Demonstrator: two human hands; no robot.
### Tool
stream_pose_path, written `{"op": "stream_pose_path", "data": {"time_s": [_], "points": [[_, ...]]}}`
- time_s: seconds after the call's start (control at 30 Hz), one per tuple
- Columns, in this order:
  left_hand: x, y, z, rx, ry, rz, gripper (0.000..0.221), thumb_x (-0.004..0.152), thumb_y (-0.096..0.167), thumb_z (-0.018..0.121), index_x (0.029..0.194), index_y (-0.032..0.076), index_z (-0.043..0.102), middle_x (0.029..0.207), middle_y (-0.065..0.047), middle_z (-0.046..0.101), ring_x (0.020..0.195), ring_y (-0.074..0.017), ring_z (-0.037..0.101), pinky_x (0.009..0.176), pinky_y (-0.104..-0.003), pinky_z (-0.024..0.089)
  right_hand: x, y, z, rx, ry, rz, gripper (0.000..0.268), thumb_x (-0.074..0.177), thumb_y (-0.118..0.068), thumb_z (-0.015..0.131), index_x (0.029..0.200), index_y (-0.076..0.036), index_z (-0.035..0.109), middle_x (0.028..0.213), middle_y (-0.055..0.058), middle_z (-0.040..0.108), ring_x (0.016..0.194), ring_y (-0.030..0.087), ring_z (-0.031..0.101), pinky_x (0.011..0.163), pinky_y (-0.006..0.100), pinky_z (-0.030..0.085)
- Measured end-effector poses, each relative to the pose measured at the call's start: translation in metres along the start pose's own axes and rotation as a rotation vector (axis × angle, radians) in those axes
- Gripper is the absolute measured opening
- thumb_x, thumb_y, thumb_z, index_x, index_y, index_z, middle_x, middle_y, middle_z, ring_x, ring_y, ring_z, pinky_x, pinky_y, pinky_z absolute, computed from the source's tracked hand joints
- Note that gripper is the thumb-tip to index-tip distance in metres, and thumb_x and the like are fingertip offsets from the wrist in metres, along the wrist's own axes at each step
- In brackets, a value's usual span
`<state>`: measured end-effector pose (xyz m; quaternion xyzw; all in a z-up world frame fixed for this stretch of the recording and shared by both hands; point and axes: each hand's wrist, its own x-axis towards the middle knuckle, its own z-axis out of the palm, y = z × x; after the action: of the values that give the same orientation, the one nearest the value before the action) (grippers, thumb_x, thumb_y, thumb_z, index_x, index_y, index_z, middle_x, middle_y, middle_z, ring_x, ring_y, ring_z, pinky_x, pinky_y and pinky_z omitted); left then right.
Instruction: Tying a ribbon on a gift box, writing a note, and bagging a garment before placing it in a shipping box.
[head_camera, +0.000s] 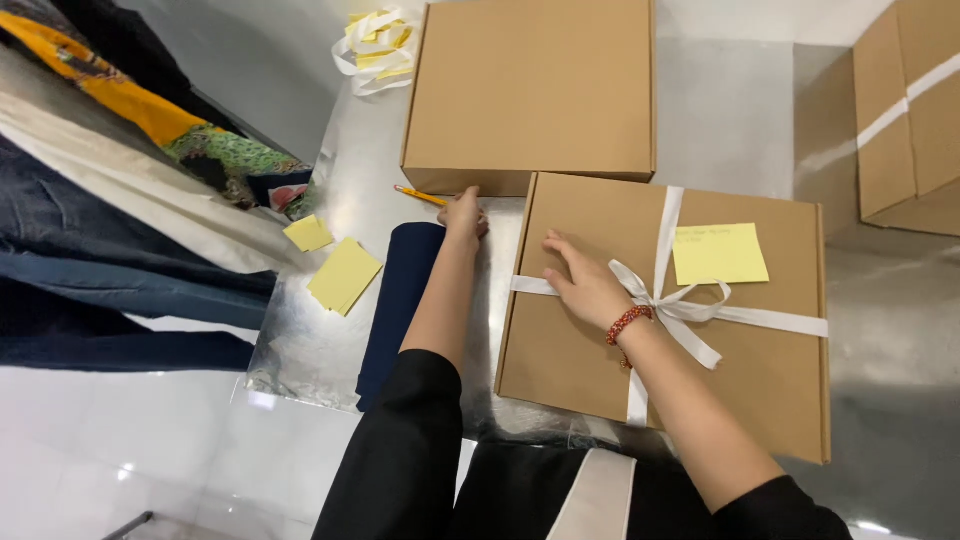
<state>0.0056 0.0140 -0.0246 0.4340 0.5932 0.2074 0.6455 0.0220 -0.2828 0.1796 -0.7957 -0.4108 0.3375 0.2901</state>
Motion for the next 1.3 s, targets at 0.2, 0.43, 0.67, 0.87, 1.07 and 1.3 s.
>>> {"op": "stream_pose_path", "data": {"time_s": [0.2,0.43,0.67,0.87,1.07,1.3], "points": [[-0.062,0.039,-0.017,0.007,-0.025,0.021,0.08,0.092,0.043,0.077,0.156,0.005,0.047,0.16,-0.019,0.025,0.13,-0.0386,0.058,0.091,-0.056,0.067,-0.003,-0.007,0.006,-0.045,0.041,0.003,0.052,0.105,-0.026,0.057,0.155,-0.015,0.046,0.172,0.012,0.039,0.156,0.032,0.038,0.128,0.051,0.033],[-0.11,0.064,-0.028,0.03,-0.188,0.054,0.09,0.1,0.042,0.067,0.167,0.001,0.024,0.169,-0.025,0.024,0.157,-0.0464,0.028,0.117,-0.061,0.045,-0.002,-0.004,0.014,-0.062,0.106,-0.087,0.051,0.104,-0.023,0.059,0.152,-0.007,0.049,0.17,0.019,0.04,0.158,0.036,0.035,0.129,0.051,0.032],[-0.182,0.081,-0.051,0.075,-0.343,0.112,0.085,0.109,0.043,0.059,0.171,0.007,0.013,0.174,-0.027,0.009,0.159,-0.0526,0.015,0.124,-0.065,0.034,0.006,0.007,0.025,-0.068,0.146,-0.106,0.055,0.103,-0.025,0.062,0.152,-0.006,0.048,0.17,0.019,0.039,0.159,0.035,0.033,0.13,0.05,0.031],[-0.272,0.073,-0.081,0.068,-0.48,0.158,0.073,0.115,0.039,0.048,0.172,0.007,0.015,0.175,-0.028,-0.007,0.161,-0.053,-0.001,0.128,-0.069,0.013,-0.019,-0.005,0.014,0.259,0.225,-0.072,0.051,0.105,-0.026,0.063,0.152,-0.011,0.054,0.17,0.012,0.042,0.155,0.032,0.037,0.124,0.045,0.04],[-0.301,-0.005,-0.121,0.081,-0.553,0.131,0.072,0.115,0.046,0.039,0.173,0.017,0.007,0.176,-0.03,-0.012,0.158,-0.0588,0.0,0.128,-0.071,0.01,-0.139,0.004,-0.032,0.367,0.739,-0.265,0.034,0.107,-0.005,0.062,0.141,0.001,0.062,0.162,0.03,0.045,0.154,0.046,0.034,0.125,0.057,0.032],[-0.265,-0.085,-0.125,-0.012,-0.404,0.303,0.07,0.105,0.045,0.047,0.166,0.014,0.031,0.177,-0.007,0.027,0.161,-0.0185,0.031,0.131,-0.035,0.023,-0.261,0.2,-0.026,-0.122,0.997,0.321,0.049,0.108,-0.03,0.066,0.145,0.002,0.062,0.152,0.023,0.058,0.138,0.041,0.052,0.115,0.051,0.035]]}}
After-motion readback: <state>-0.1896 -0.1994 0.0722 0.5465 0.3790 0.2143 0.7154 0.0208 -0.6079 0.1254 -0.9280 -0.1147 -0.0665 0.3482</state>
